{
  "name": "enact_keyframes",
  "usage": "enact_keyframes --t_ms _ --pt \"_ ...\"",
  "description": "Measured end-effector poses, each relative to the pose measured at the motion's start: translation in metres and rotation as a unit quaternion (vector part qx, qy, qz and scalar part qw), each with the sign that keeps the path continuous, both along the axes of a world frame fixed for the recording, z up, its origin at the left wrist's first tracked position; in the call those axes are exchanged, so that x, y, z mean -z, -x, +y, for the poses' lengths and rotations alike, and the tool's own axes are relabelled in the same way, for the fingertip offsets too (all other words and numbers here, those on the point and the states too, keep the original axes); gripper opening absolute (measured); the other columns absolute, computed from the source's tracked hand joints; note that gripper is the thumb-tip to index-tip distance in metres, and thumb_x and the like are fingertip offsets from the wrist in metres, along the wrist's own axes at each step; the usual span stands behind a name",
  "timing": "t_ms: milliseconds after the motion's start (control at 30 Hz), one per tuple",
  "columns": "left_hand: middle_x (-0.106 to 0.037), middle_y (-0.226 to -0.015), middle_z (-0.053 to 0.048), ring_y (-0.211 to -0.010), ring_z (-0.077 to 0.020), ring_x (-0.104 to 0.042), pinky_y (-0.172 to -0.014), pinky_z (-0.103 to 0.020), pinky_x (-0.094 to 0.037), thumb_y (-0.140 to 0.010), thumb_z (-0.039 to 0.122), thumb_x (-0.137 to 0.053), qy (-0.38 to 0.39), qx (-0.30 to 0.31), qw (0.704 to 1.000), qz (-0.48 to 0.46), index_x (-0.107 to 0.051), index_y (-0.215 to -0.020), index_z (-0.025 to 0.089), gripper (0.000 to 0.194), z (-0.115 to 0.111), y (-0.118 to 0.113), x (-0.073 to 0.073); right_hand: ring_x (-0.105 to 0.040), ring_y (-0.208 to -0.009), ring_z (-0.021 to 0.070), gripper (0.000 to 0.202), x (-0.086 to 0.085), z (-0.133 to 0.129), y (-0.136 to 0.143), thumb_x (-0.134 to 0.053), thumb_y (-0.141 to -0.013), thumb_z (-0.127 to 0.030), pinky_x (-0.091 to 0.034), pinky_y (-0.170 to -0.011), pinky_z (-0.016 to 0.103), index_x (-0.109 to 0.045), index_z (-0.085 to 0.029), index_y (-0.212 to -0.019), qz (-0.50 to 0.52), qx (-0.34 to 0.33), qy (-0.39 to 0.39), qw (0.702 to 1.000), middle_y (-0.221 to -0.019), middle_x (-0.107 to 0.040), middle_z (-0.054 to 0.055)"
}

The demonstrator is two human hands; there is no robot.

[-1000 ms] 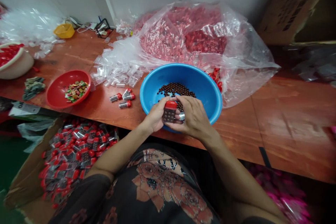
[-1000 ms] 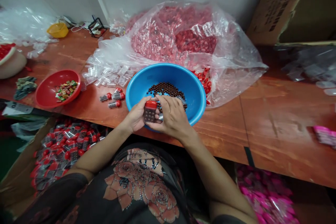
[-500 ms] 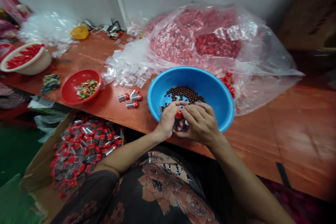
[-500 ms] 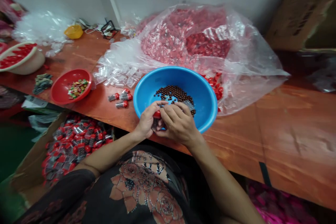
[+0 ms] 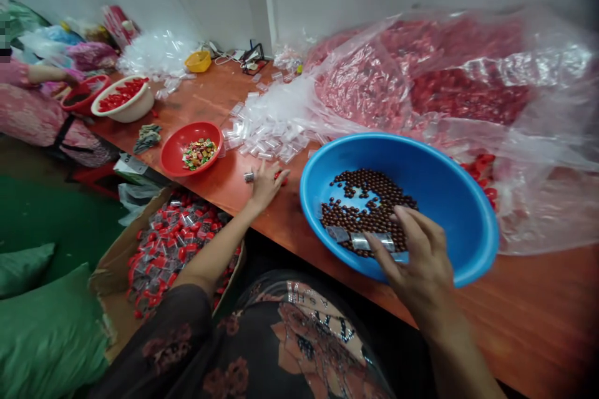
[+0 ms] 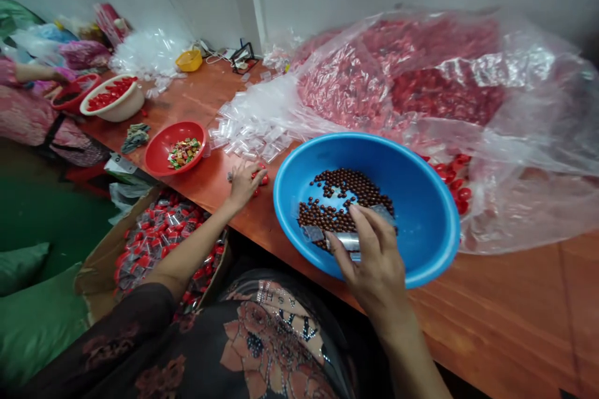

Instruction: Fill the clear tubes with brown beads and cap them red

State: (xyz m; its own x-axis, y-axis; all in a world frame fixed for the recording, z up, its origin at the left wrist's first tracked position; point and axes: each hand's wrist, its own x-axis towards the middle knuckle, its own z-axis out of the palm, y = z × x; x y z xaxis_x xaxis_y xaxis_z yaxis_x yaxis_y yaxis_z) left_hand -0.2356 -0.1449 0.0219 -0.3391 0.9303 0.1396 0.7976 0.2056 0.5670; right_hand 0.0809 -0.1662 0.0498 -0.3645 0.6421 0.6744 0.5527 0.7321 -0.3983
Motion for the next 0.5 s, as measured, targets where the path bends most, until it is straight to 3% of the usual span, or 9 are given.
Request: enact_keyframes --t_ms 100,267,367,500 --pt "-0.046 -0.153 -0.01 -0.14 -0.0425 -0.031 -0.11 -0.065 -0.017 -0.089 0.045 -0.062 0.097 0.016 0.987 0.126 -0.066 -0.128 0.029 0.042 0.002 0.015 0.028 -0.06 -0.118 0.032 0.082 0.002 -0.001 -0.001 -0.075 -0.082 -0.023 -0.055 -0.099 0.052 -0.035 -0.031 -0.153 0.006 0.014 0.007 1.0 -0.131 -0.057 0.013" --pt "-0.05 -0.148 -0.01 -0.126 -0.0341 -0.049 -0.107 -0.055 -0.023 -0.092 0.045 -0.054 0.121 0.035 0.975 0.184 -0.065 -0.129 0.029 0.042 -0.019 0.035 0.037 -0.062 -0.115 0.0314 0.081 0.002 0.0 -0.004 -0.076 -0.08 -0.022 -0.056 -0.097 0.05 -0.039 -0.031 -0.151 0.007 0.037 -0.004 0.999 -0.129 -0.058 0.013" --pt "-0.057 -0.141 -0.011 -0.121 -0.0301 -0.054 -0.107 -0.049 -0.025 -0.092 0.04 -0.051 0.106 0.019 0.972 0.209 -0.068 -0.123 0.024 0.039 -0.063 0.069 0.038 -0.063 -0.112 0.0313 0.079 0.004 -0.001 -0.018 -0.076 -0.08 -0.023 -0.055 -0.096 0.051 -0.04 -0.031 -0.15 0.012 0.067 -0.02 0.997 -0.126 -0.061 0.012" --pt "-0.058 -0.139 -0.013 -0.119 -0.0332 -0.055 -0.104 -0.052 -0.027 -0.088 0.039 -0.053 0.094 -0.066 0.97 0.215 -0.07 -0.116 0.022 0.036 -0.149 0.131 0.035 -0.064 -0.108 0.0323 0.074 0.02 0.005 -0.061 -0.075 -0.081 -0.027 -0.052 -0.095 0.056 -0.043 -0.03 -0.147 0.068 0.153 -0.012 0.986 -0.128 -0.058 0.012"
